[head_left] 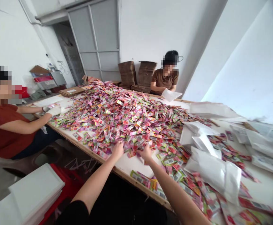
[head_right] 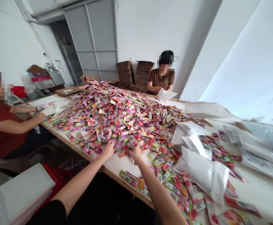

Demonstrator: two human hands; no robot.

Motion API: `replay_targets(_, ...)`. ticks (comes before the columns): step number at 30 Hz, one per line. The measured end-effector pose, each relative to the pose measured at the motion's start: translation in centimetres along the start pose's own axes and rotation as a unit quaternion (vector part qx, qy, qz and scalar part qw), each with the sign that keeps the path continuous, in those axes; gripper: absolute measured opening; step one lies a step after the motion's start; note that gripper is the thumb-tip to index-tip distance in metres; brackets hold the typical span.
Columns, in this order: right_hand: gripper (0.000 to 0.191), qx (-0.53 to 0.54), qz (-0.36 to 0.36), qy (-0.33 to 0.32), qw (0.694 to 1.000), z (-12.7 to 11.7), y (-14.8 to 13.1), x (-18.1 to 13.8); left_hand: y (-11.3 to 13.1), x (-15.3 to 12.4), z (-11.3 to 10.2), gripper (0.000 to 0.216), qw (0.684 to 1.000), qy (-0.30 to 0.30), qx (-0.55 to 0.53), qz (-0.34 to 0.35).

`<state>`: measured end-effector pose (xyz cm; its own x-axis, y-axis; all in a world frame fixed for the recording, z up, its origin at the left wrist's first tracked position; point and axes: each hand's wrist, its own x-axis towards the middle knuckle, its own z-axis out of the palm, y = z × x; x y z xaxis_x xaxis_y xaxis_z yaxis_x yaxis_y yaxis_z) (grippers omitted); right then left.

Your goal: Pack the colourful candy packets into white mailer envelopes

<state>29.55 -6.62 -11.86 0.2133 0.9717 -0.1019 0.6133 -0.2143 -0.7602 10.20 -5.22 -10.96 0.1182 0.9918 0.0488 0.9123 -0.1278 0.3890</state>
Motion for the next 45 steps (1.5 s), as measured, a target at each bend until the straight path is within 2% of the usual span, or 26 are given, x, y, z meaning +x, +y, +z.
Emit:
replay_targets(3,0.026,-0.017,0.001,-0.106,0.994,-1.8,3.1,-1.3,-0.6,-2.2,0.9,0.006,0.999,-0.02,-0.018,0.024)
replay_targets(5,0.012,-0.033,0.01,-0.149,0.988,-3.8,5.5,-2.0,-1.7,-3.3,0.4,0.01,0.999,-0.019,-0.036,0.02)
replay_targets(7,0.008,-0.048,0.006,-0.152,0.987,-5.9,7.5,-2.5,-2.9,-3.5,-0.7,0.016,0.999,0.002,-0.05,-0.007)
replay_targets(10,0.012,-0.122,-0.056,-0.118,0.984,-8.0,8.6,-2.5,-4.0,-2.6,-2.5,0.026,0.996,0.044,-0.064,-0.044)
replay_targets(13,0.008,-0.178,-0.156,-0.072,0.969,-8.4,6.5,-2.0,-3.2,-1.0,-3.5,0.028,0.994,0.057,-0.082,-0.045)
replay_targets(16,0.012,-0.14,-0.258,-0.047,0.955,-7.8,1.9,-1.3,-0.8,0.8,-3.6,0.029,0.992,0.067,-0.103,-0.041)
replay_targets(18,0.011,-0.098,-0.289,-0.045,0.951,-7.4,-1.1,-1.0,1.0,1.8,-3.7,0.033,0.99,0.07,-0.118,-0.038)
replay_targets(20,0.012,-0.017,-0.278,-0.076,0.957,-7.2,-3.0,-1.0,2.4,2.3,-3.9,0.042,0.989,0.06,-0.134,-0.03)
replay_targets(22,0.013,0.112,-0.226,-0.157,0.955,-7.2,-3.5,-1.2,3.1,2.1,-4.0,0.051,0.987,0.023,-0.161,-0.006)
replay_targets(24,0.016,0.242,-0.157,-0.236,0.928,-7.4,-3.0,-1.6,3.1,1.4,-3.9,0.051,0.983,-0.024,-0.176,0.04)
replay_targets(26,0.02,0.325,-0.108,-0.261,0.903,-7.8,-2.0,-2.0,2.5,0.3,-3.4,0.037,0.984,-0.06,-0.148,0.085)
replay_targets(28,0.022,0.356,-0.087,-0.24,0.899,-8.2,-1.0,-2.2,1.7,-0.6,-2.8,0.025,0.987,-0.074,-0.099,0.1)
replay_targets(30,0.023,0.356,-0.074,-0.216,0.906,-8.6,-0.1,-2.3,1.2,-1.3,-2.5,0.026,0.989,-0.081,-0.076,0.094)
replay_targets(33,0.022,0.343,-0.059,-0.169,0.922,-9.0,0.8,-2.4,2.1,-1.7,-2.0,0.02,0.991,-0.071,-0.075,0.089)
replay_targets(36,0.02,0.336,-0.052,-0.127,0.932,-9.1,0.9,-2.6,5.0,-1.9,-0.4,0.03,0.992,-0.092,-0.041,0.078)
replay_targets(39,0.019,0.345,-0.051,-0.121,0.929,-9.1,0.7,-2.9,7.8,-2.2,2.0,0.055,0.994,-0.109,0.03,0.006)
replay_targets(41,0.019,0.355,-0.048,-0.125,0.925,-9.2,0.8,-3.0,8.4,-2.5,3.1,0.066,0.993,-0.111,0.042,-0.023)
replay_targets(45,0.021,0.356,-0.021,-0.107,0.928,-9.4,2.3,-2.9,7.1,-2.6,2.7,0.041,0.989,-0.141,0.011,0.048)
